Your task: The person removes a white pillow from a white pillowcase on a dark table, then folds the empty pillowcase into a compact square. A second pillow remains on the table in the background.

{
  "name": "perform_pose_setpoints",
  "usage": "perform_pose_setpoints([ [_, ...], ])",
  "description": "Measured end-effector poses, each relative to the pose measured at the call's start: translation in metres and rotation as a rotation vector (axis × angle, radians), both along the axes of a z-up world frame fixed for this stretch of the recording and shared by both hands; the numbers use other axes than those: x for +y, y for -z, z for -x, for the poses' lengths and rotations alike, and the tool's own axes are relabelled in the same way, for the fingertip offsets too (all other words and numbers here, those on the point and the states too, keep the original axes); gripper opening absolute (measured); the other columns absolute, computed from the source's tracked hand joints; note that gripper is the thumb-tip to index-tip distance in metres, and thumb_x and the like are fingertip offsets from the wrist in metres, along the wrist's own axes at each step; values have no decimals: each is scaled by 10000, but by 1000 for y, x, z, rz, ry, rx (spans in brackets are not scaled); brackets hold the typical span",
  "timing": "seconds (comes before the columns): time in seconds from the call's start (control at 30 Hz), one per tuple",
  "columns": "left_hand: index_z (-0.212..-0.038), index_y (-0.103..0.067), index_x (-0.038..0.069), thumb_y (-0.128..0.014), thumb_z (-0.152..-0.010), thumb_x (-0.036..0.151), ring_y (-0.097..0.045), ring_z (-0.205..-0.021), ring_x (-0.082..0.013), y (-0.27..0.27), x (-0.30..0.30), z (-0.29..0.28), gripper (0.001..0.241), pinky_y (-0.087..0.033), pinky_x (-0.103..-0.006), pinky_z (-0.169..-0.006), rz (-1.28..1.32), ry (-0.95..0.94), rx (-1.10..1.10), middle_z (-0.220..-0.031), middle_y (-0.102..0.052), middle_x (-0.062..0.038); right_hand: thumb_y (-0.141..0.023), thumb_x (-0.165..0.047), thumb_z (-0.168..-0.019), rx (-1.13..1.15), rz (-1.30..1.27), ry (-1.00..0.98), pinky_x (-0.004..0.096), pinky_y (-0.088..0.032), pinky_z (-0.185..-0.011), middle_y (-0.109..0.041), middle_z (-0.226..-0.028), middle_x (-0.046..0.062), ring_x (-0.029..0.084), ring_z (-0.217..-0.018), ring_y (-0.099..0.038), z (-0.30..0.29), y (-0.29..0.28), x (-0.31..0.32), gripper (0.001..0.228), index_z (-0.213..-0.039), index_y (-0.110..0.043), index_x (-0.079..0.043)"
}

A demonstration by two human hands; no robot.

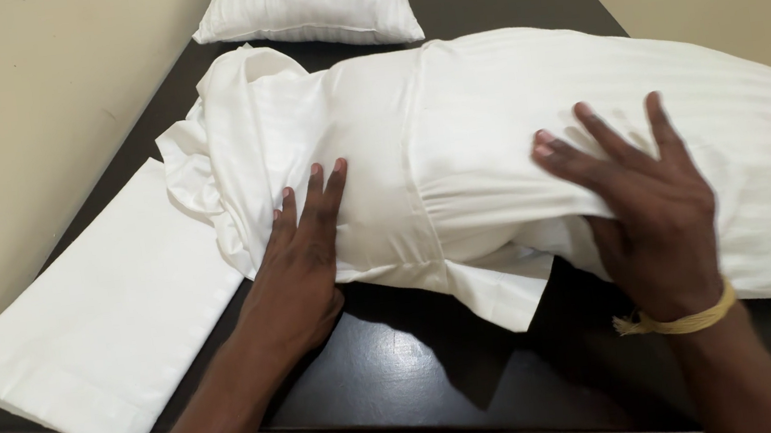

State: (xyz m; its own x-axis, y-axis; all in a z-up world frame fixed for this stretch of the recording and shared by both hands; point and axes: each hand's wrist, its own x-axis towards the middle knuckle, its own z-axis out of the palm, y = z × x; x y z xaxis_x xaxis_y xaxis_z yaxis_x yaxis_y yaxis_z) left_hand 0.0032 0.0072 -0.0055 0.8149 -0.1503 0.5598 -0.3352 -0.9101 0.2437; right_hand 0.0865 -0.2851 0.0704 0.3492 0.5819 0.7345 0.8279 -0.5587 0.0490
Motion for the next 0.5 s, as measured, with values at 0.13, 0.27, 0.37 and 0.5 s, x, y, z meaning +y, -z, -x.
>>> perform_pose_setpoints([
  [0.13, -1604, -65, 40, -536, -615, -173, -139, -1515, -513, 0, 2, 0, 1116, -185, -584, -1217, 14, -41, 81, -1693, -77, -195, -524, 207, -751, 77, -150, 0, 629, -244, -1299, -685, -1309, 46, 313, -1415, -544, 5, -14, -3, 642, -1270, -672, -142],
  [0.27, -1605, -62, 81, -545, -603, -167, -138, -1497, -559, 1, -1, -5, 1140, -192, -593, -1200, 13, -41, 99, -1688, -69, -207, -460, 237, -713, 107, -208, -32, 610, -269, -1293, -704, -1257, 61, 312, -1377, -569, 4, -19, -5, 658, -1222, -684, -115],
  [0.37, -1608, -74, 109, -563, -612, -160, -138, -1469, -584, -1, -2, -3, 1142, -204, -587, -1183, 24, -76, 155, -1681, -56, -210, -430, 242, -695, 131, -237, -45, 608, -271, -1291, -711, -1233, 63, 308, -1371, -577, 6, -23, -3, 656, -1203, -677, -92],
  [0.5, -1609, -83, 109, -588, -630, -135, -158, -1457, -604, -1, 0, -1, 1128, -220, -587, -1181, 13, -78, 136, -1685, -73, -217, -408, 243, -683, 112, -248, -26, 607, -292, -1292, -707, -1229, 66, 309, -1352, -593, 3, -28, -9, 669, -1204, -680, -78],
])
